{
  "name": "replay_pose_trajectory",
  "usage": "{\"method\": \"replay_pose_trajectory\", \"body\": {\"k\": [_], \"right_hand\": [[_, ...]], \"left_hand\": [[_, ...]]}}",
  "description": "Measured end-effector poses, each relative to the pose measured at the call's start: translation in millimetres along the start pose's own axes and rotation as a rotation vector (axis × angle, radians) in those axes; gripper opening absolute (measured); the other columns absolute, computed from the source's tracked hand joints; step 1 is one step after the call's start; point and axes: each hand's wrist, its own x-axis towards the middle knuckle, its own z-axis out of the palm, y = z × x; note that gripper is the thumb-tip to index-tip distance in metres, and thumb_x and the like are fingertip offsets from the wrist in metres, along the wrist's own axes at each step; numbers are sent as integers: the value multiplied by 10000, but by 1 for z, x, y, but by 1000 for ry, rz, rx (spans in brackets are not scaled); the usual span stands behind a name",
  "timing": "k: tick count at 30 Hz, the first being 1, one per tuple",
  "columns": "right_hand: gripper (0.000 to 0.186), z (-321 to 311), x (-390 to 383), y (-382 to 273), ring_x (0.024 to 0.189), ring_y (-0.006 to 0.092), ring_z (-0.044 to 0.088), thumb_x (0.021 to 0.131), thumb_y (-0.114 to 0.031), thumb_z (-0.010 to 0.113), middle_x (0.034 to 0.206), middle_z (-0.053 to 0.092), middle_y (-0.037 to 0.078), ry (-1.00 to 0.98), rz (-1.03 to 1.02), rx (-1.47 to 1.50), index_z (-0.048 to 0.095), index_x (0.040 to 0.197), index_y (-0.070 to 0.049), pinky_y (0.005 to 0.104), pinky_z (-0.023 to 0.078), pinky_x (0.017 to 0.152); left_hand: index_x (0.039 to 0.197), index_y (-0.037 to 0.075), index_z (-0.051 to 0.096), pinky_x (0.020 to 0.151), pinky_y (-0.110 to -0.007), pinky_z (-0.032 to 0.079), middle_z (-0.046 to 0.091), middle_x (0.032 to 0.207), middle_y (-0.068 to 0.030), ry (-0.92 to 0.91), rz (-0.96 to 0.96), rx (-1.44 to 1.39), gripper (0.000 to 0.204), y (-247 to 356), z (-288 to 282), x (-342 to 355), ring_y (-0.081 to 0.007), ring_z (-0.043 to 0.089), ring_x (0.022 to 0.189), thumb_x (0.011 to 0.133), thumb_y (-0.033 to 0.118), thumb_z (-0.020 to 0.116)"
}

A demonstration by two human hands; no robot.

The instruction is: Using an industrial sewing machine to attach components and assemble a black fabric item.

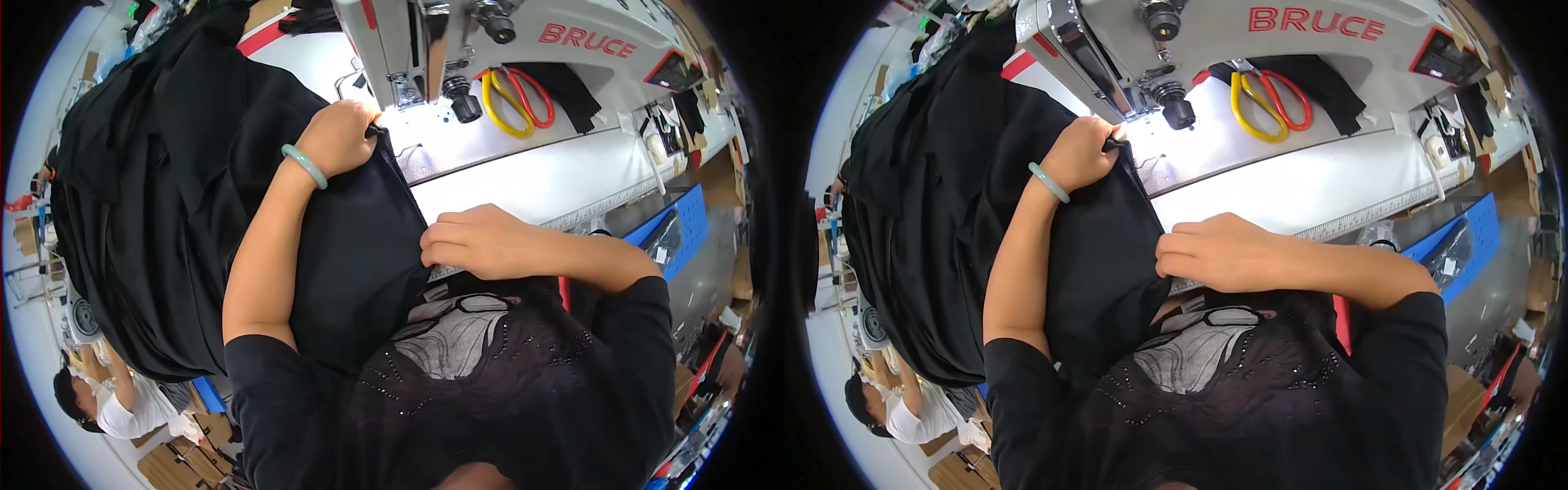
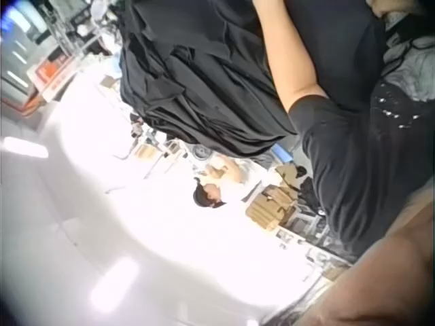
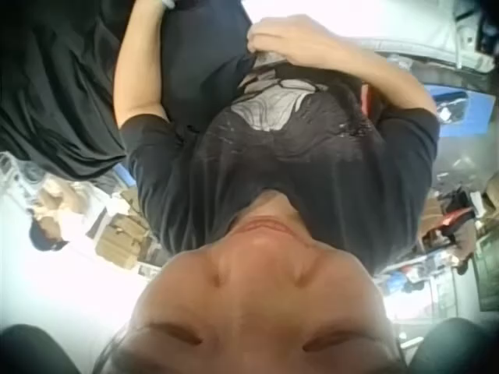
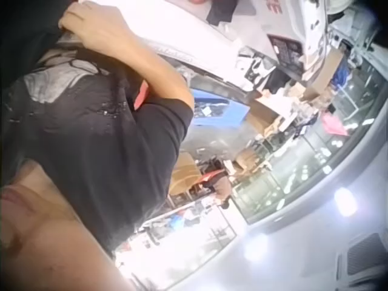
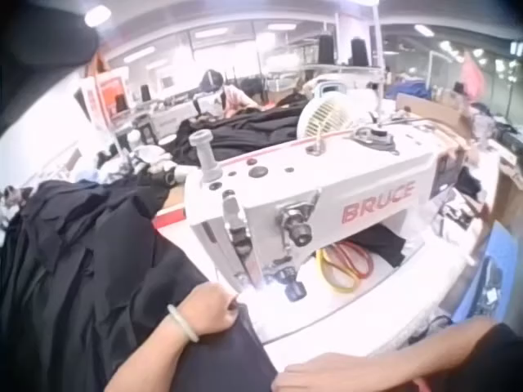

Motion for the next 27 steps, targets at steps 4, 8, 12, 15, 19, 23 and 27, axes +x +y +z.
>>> {"method": "replay_pose_trajectory", "body": {"k": [4, 8, 12, 15, 19, 23, 27], "right_hand": [[266, -12, 22, 14, 930, 175, 587, 787, -154, 563, 1088, 592, 21, -59, -188, -407, 603, 1038, -76, 283, 493, 640], [311, -17, 41, 32, 910, 168, 584, 770, -171, 577, 1107, 606, 56, -11, -264, -632, 616, 1057, -58, 258, 467, 602], [273, -9, 41, 39, 867, 171, 594, 725, -135, 604, 1076, 636, 98, 156, -240, -689, 634, 974, -27, 250, 452, 540], [269, -6, 35, 40, 867, 180, 592, 708, -120, 605, 1101, 639, 108, 186, -160, -711, 630, 960, -28, 259, 470, 581], [253, -8, 36, 42, 889, 200, 577, 699, -121, 597, 1141, 632, 108, 180, -51, -698, 594, 944, -55, 284, 474, 647], [220, -12, 40, 42, 923, 213, 548, 708, -127, 588, 1164, 622, 100, 161, 16, -653, 558, 919, -76, 321, 466, 741], [212, -14, 40, 41, 920, 219, 548, 712, -132, 587, 1185, 609, 98, 121, -8, -678, 554, 913, -74, 319, 468, 752]], "left_hand": [[893, -43, 613, 738, -396, 495, 630, 784, -202, -37, -62, -167, 210, 4, -16, -1, -362, 615, 798, 733, 91, 633], [896, -50, 632, 717, -364, 495, 650, 807, -196, -130, -27, -281, 300, -13, -15, -3, -330, 623, 757, 740, 187, 729], [860, -53, 670, 651, -335, 480, 656, 721, -178, -309, -165, -514, 399, -26, -22, 9, -260, 590, 630, 726, 298, 805], [886, -41, 691, 628, -314, 469, 641, 661, -154, -295, -164, -431, 363, -26, -28, 18, -207, 546, 583, 739, 277, 786], [900, -20, 705, 653, -309, 461, 656, 708, -131, -295, -81, -544, 339, -24, -31, 25, -188, 552, 623, 745, 278, 755], [786, -25, 661, 639, -319, 456, 628, 690, -137, -238, -22, -366, 329, -25, -30, 32, -206, 555, 625, 747, 295, 727], [814, -26, 645, 636, -345, 472, 635, 706, -162, -103, 143, -423, 297, -27, -25, 37, -280, 579, 642, 728, 247, 723]]}}
